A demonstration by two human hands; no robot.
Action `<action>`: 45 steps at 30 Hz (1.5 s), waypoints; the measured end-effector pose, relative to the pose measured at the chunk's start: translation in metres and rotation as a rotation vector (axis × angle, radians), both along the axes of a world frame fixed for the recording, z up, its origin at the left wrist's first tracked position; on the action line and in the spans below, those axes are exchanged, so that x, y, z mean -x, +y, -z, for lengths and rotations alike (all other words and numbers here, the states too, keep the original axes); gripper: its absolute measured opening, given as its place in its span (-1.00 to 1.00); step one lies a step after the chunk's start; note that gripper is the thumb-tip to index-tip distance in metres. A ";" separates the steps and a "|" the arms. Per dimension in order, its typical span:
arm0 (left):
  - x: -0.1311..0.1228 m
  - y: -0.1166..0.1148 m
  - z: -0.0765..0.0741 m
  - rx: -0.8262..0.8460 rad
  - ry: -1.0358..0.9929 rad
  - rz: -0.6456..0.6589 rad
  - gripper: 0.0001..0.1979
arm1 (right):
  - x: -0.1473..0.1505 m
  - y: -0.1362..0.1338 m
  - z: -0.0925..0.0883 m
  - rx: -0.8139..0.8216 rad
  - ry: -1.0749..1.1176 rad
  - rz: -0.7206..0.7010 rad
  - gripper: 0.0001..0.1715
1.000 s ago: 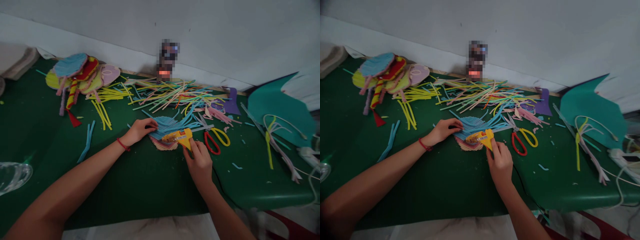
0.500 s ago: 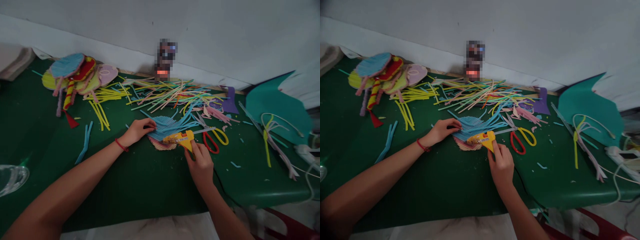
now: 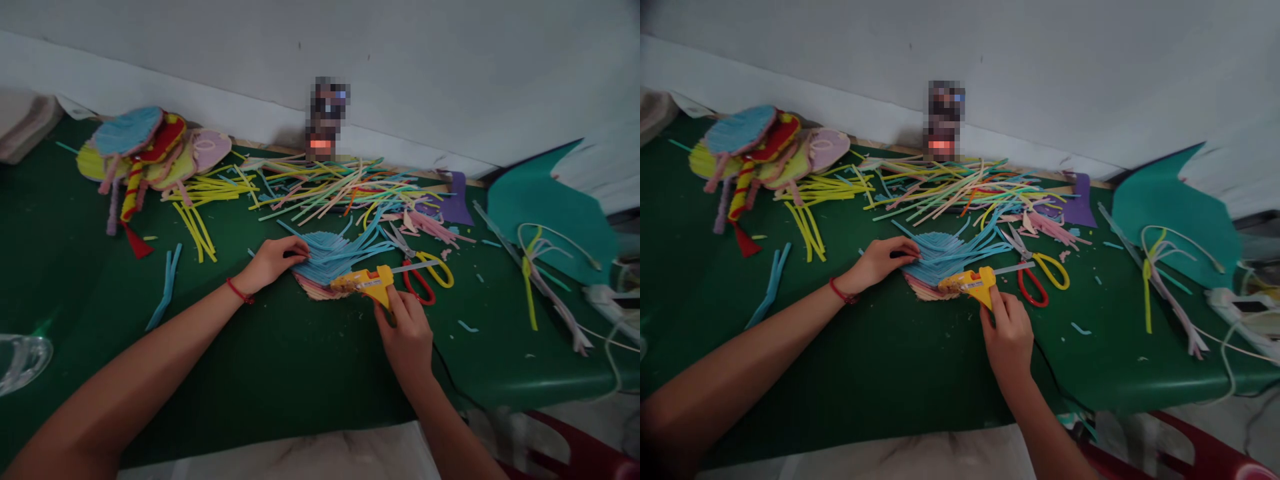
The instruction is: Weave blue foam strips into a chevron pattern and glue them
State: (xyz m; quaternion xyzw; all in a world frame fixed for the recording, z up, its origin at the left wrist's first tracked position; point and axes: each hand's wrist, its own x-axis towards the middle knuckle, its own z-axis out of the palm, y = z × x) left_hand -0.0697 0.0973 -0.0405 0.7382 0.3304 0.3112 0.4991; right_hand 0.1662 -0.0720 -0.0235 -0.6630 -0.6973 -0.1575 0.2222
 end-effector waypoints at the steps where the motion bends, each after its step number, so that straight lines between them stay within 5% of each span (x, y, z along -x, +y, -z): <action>1: 0.000 0.000 -0.001 0.000 0.003 -0.002 -0.89 | -0.001 -0.001 0.000 0.002 0.003 0.001 -0.52; 38: 0.001 0.000 0.000 -0.014 0.017 0.001 -0.83 | -0.015 -0.005 0.005 -0.017 0.160 0.094 -0.49; 45: 0.001 0.000 -0.001 0.001 0.010 0.007 -0.85 | -0.061 -0.005 0.013 0.024 0.341 0.296 -0.30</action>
